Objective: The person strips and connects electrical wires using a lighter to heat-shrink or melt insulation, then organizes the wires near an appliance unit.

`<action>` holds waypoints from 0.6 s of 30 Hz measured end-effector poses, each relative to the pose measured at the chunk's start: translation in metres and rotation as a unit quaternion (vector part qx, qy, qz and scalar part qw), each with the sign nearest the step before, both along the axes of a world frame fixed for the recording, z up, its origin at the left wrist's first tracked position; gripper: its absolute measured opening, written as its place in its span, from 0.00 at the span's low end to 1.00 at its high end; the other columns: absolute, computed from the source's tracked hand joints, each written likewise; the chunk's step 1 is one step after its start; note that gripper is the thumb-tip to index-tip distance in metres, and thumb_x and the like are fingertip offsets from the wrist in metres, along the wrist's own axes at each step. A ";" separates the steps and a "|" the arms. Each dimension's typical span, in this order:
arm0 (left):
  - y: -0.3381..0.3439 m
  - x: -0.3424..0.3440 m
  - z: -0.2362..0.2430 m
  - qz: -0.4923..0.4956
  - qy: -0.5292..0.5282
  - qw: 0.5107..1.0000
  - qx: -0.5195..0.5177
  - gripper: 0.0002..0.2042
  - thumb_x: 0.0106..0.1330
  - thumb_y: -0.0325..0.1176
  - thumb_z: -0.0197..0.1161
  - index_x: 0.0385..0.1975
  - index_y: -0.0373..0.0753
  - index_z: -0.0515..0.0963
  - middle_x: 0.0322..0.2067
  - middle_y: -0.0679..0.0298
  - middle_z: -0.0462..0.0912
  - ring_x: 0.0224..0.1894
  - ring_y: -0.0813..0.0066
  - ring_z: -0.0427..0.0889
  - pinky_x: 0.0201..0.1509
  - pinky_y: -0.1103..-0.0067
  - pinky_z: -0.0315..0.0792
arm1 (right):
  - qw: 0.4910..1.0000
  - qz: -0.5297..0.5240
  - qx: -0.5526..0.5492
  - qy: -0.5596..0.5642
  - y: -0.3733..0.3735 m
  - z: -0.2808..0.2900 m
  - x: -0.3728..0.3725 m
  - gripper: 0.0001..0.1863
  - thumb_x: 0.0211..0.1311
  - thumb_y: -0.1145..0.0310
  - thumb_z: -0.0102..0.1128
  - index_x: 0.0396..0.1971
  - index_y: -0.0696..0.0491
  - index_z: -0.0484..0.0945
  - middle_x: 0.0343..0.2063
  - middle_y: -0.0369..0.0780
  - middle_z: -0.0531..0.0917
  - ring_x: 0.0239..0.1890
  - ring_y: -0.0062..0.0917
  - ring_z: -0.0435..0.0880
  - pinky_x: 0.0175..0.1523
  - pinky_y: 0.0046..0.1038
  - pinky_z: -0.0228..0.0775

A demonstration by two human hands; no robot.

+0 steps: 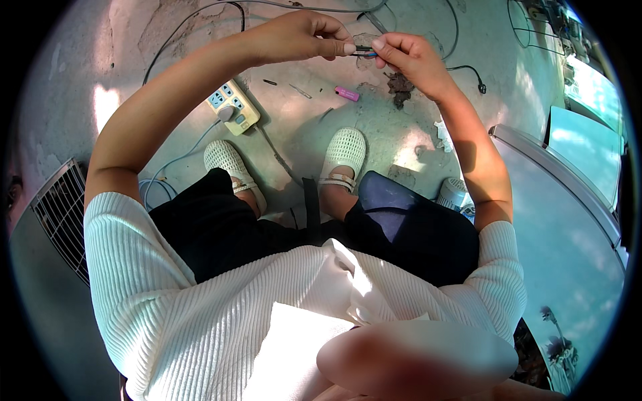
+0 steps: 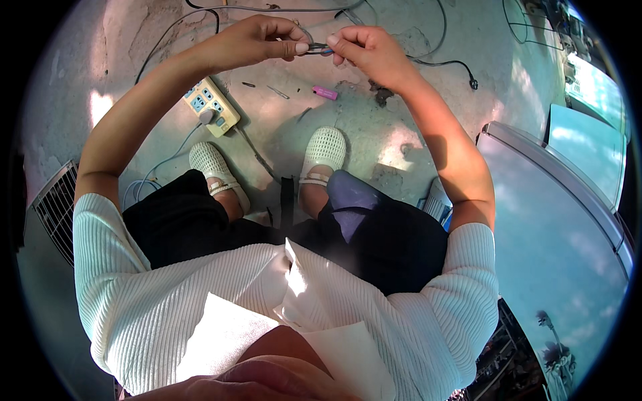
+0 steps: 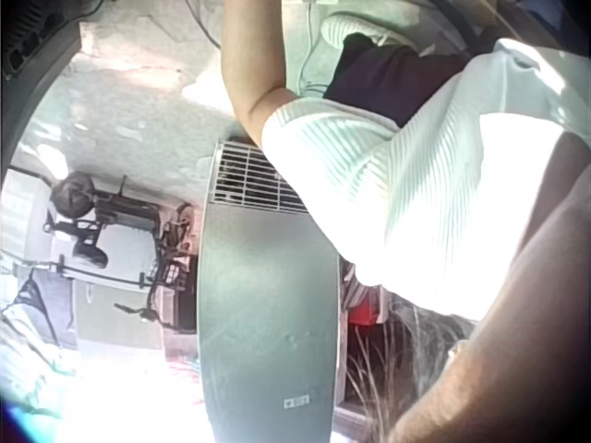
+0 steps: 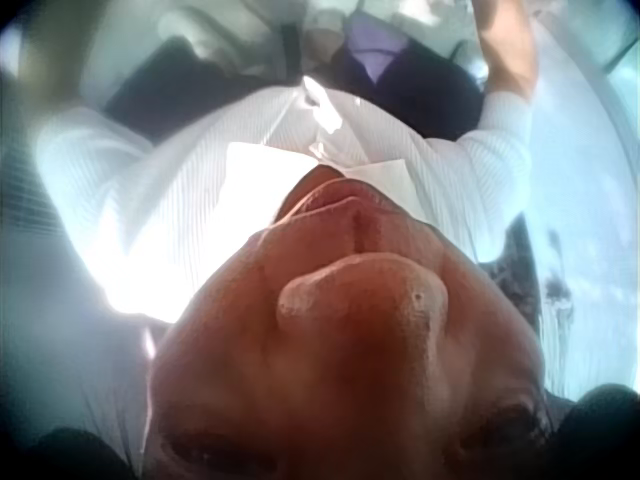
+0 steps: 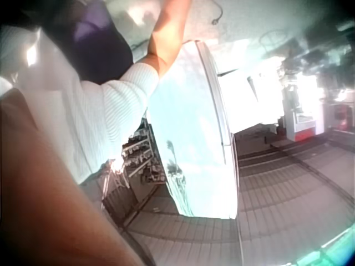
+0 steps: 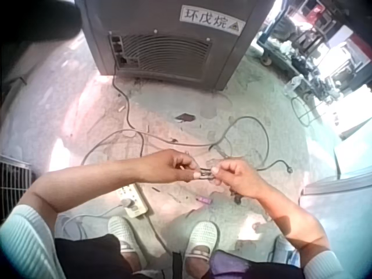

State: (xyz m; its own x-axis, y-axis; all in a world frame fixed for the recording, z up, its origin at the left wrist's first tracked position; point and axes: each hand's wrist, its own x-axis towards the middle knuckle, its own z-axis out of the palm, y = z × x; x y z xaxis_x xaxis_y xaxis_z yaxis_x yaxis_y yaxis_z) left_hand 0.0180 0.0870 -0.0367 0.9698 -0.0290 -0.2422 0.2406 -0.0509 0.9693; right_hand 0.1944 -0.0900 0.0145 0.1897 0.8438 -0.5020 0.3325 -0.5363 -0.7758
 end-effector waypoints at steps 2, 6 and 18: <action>0.000 0.002 0.001 -0.008 0.011 1.000 0.006 0.13 0.68 0.42 0.61 0.41 0.38 0.80 0.32 0.72 0.80 0.37 0.85 0.77 0.45 0.84 0.71 | 0.999 -0.012 0.011 0.036 0.002 0.000 -0.003 0.18 0.68 0.53 0.53 0.30 0.53 0.81 0.23 0.28 0.80 0.25 0.10 0.68 0.31 0.16 0.61; 0.000 0.003 0.002 0.004 0.046 0.999 -0.015 0.12 0.67 0.41 0.61 0.41 0.39 0.80 0.33 0.72 0.80 0.37 0.84 0.78 0.46 0.83 0.71 | 0.994 -0.050 0.010 0.101 0.002 0.003 -0.003 0.19 0.69 0.54 0.52 0.38 0.55 0.80 0.27 0.30 0.81 0.28 0.11 0.72 0.34 0.15 0.65; -0.005 0.000 0.002 0.005 0.022 1.000 -0.022 0.11 0.65 0.39 0.63 0.39 0.39 0.80 0.32 0.72 0.79 0.38 0.84 0.76 0.46 0.83 0.70 | 0.998 0.008 0.058 0.017 0.001 -0.005 -0.011 0.12 0.61 0.61 0.65 0.36 0.54 0.81 0.24 0.29 0.80 0.26 0.11 0.75 0.33 0.16 0.66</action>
State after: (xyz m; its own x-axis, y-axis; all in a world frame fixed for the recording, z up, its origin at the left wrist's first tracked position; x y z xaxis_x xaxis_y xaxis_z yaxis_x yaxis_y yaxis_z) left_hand 0.0185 0.0824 -0.0342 0.9586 -0.0306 -0.2832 0.2831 -0.0063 0.9591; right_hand 0.1838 -0.0888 0.0097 0.1599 0.8998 -0.4060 0.3136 -0.4362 -0.8434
